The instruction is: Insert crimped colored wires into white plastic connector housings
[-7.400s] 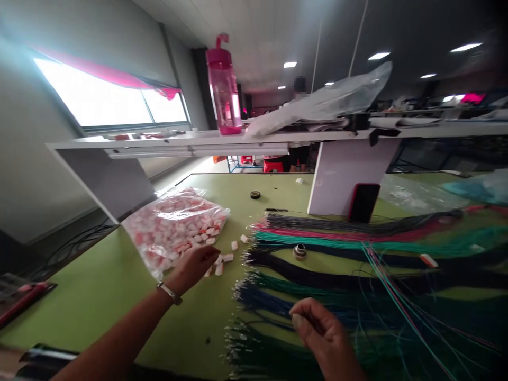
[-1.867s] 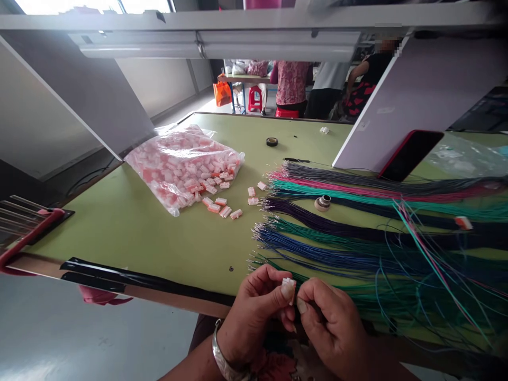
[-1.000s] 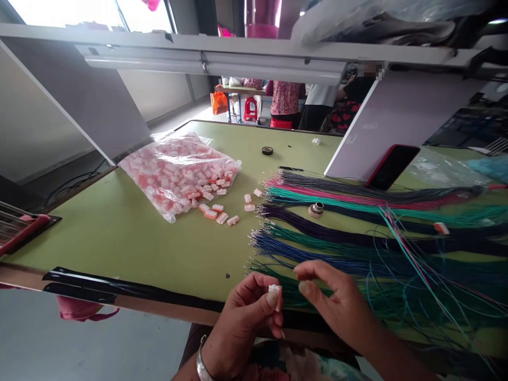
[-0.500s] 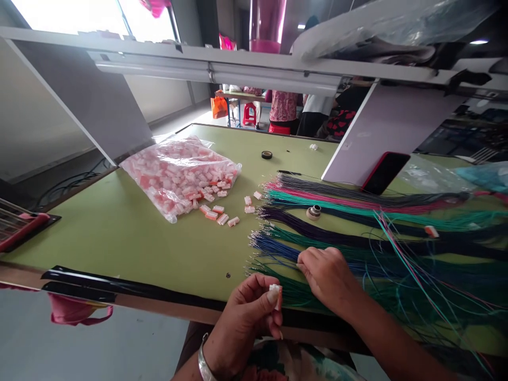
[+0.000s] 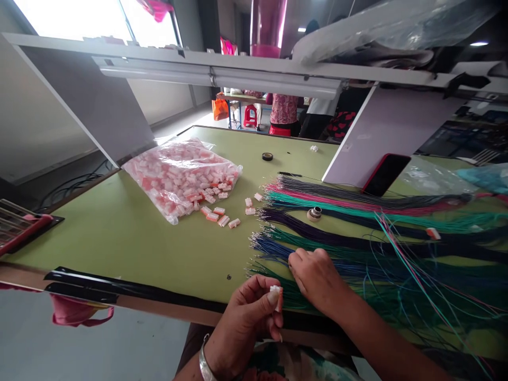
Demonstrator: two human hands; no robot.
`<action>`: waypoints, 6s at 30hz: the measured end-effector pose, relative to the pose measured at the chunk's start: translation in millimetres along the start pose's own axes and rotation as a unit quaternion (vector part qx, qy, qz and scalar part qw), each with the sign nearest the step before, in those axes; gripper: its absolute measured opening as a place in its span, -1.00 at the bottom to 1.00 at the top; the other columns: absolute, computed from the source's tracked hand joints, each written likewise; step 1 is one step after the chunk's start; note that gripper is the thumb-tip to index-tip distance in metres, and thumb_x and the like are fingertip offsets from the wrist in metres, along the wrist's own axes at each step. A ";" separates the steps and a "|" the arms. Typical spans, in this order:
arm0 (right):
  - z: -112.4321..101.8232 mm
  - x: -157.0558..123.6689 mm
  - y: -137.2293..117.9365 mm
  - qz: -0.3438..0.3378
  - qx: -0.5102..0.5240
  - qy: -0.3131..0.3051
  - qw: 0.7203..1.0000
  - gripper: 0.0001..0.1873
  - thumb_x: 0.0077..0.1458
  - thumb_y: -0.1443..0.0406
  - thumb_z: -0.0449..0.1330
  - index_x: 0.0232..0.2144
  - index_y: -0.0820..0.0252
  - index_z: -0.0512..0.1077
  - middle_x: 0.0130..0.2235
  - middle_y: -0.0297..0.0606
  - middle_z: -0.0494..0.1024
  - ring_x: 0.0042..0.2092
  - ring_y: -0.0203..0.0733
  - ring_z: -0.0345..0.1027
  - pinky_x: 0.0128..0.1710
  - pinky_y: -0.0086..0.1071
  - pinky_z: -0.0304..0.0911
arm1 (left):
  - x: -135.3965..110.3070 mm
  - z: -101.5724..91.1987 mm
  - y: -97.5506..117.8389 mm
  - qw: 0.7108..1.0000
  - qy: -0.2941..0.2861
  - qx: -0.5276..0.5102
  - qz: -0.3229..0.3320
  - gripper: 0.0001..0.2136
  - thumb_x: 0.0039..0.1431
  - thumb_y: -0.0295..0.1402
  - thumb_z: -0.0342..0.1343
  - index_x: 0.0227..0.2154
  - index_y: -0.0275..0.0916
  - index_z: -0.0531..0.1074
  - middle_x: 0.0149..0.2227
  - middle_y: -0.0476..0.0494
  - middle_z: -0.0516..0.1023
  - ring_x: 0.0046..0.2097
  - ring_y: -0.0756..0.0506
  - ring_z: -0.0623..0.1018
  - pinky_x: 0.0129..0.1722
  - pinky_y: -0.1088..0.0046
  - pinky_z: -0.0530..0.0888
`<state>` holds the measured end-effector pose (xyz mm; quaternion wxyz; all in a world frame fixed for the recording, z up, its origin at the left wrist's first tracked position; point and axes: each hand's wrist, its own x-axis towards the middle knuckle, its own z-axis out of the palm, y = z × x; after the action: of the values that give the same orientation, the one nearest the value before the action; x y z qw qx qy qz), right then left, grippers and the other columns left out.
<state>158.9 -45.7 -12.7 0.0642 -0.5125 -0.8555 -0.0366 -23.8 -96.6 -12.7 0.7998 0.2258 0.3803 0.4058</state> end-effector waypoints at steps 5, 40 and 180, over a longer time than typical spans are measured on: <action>-9.4 -8.3 12.2 0.003 0.022 0.050 0.999 -0.77 0.20 0.45 0.00 -0.46 0.21 0.35 -0.46 -0.26 0.44 -0.43 -0.21 0.28 -0.36 -0.29 -0.07 | 0.2 0.4 -0.1 1.000 -0.008 0.003 -0.001 -0.79 0.08 -0.32 0.28 -0.27 -0.30 0.42 -0.49 0.01 0.42 -0.54 0.08 0.41 -0.60 0.57 0.43; -23.6 -1.8 19.8 0.055 0.173 0.064 0.981 -0.83 0.21 0.37 0.12 -0.19 0.12 0.48 -0.20 -0.23 0.53 -0.19 -0.16 0.42 -0.21 -0.37 0.22 | 3.3 2.5 1.9 1.000 0.005 0.004 -0.020 -0.77 0.07 -0.33 0.28 -0.25 -0.30 0.44 -0.51 0.01 0.40 -0.55 0.07 0.40 -0.61 0.57 0.44; -30.1 -9.5 16.7 0.212 0.334 0.064 0.916 -0.80 0.23 0.17 0.13 -0.22 0.15 0.46 -0.36 -0.33 0.53 -0.38 -0.24 0.39 -0.41 -0.43 0.19 | 17.9 12.1 13.5 0.997 0.026 -0.061 0.029 -0.82 0.11 -0.35 0.25 -0.26 -0.29 0.45 -0.45 -0.02 0.41 -0.45 0.07 0.42 -0.46 0.57 0.46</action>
<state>180.1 -50.0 15.6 0.2927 -0.6276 -0.6830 0.2325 -13.9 -74.8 -3.9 0.7896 0.1771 0.3691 0.4570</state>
